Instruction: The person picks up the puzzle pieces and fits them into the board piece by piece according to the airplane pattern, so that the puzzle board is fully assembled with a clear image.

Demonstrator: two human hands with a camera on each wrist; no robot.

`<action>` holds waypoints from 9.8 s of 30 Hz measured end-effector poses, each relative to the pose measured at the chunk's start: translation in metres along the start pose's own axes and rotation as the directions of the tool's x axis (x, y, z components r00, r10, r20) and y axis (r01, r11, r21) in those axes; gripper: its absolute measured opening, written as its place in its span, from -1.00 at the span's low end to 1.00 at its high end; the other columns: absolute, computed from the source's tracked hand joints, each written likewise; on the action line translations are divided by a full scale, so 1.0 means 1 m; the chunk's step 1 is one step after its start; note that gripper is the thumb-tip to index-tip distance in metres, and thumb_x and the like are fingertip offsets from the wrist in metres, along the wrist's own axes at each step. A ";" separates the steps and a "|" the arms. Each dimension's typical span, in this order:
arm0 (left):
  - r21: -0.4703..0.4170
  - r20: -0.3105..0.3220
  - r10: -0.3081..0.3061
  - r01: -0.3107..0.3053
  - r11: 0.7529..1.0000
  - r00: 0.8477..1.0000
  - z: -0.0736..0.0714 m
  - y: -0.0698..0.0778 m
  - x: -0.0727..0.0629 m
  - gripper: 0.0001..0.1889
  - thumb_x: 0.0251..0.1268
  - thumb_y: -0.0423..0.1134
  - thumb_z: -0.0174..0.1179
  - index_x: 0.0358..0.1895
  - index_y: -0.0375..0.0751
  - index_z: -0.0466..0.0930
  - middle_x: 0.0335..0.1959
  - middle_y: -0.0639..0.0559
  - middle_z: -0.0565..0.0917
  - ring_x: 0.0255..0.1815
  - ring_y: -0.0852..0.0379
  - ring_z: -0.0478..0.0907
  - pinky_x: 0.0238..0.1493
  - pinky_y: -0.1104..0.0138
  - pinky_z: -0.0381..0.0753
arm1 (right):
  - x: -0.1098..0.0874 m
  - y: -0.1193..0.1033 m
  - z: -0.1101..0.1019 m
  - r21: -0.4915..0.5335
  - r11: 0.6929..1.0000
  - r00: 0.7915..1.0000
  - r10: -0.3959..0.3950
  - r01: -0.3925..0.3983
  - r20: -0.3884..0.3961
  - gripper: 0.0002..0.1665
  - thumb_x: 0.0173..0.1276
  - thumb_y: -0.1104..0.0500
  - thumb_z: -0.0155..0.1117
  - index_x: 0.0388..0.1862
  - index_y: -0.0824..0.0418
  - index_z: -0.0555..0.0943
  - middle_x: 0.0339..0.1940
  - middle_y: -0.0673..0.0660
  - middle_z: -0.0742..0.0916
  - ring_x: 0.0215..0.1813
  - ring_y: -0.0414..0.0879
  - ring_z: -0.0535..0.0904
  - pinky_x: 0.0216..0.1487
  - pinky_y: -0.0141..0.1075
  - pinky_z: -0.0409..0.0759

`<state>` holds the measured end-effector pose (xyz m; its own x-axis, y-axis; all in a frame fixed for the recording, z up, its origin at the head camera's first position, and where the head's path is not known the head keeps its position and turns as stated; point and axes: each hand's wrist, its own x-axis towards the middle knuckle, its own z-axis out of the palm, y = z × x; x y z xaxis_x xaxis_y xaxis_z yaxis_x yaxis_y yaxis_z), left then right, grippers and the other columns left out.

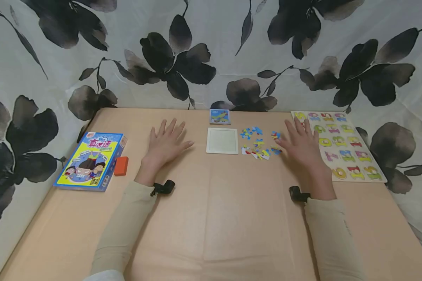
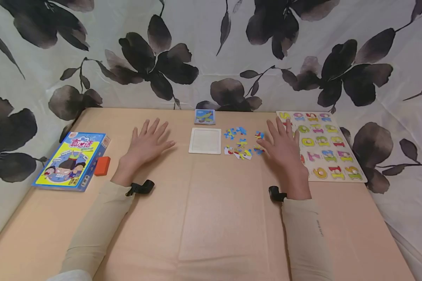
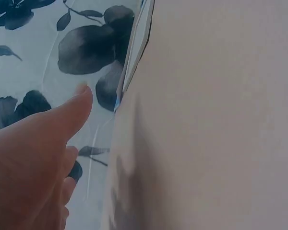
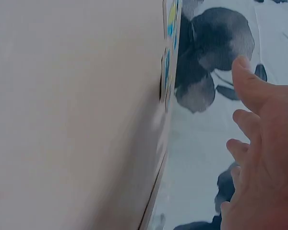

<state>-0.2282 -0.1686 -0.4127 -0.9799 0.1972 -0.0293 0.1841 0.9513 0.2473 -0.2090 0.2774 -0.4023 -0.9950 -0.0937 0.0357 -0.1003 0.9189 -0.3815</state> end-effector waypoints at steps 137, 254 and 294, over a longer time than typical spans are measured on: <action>-0.114 0.149 0.231 -0.216 0.970 0.961 0.029 0.051 0.018 -0.22 0.39 0.29 0.06 0.58 0.11 0.12 0.63 0.17 0.09 0.67 -0.18 -0.15 0.47 -0.40 -0.18 | 0.082 -0.163 0.093 0.309 0.949 0.991 -0.097 0.066 0.088 -0.68 0.25 0.31 0.27 0.00 0.26 0.69 -0.09 0.23 0.65 -0.06 0.07 0.50 0.06 -0.08 0.54; -0.142 0.177 0.257 -0.234 0.962 0.950 0.018 0.059 0.022 -0.18 0.36 0.17 0.19 0.58 -0.02 0.11 0.59 0.03 0.21 0.65 -0.11 0.00 0.56 -0.22 -0.06 | 0.078 -0.083 0.040 0.492 0.864 0.994 0.108 -0.108 0.028 -0.56 0.49 0.32 -0.03 0.28 0.28 0.57 -0.02 0.30 0.63 -0.22 0.05 0.51 -0.34 -0.34 0.48; -0.138 0.162 0.290 -0.270 0.953 0.943 0.023 0.056 0.017 -0.21 0.38 0.20 0.14 0.57 0.00 0.13 0.61 0.08 0.17 0.65 -0.13 -0.02 0.53 -0.28 -0.05 | 0.094 -0.160 0.086 0.388 0.911 0.988 0.100 -0.139 0.120 -0.88 0.29 0.28 0.36 -0.25 0.31 0.62 -0.35 0.19 0.64 -0.43 -0.08 0.53 -0.43 -0.37 0.45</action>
<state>-0.2329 -0.1064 -0.4216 -0.8583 0.5006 -0.1128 0.4290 0.8206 0.3777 -0.2864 0.0890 -0.4170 -0.9924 -0.0469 -0.1134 0.0481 0.7018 -0.7108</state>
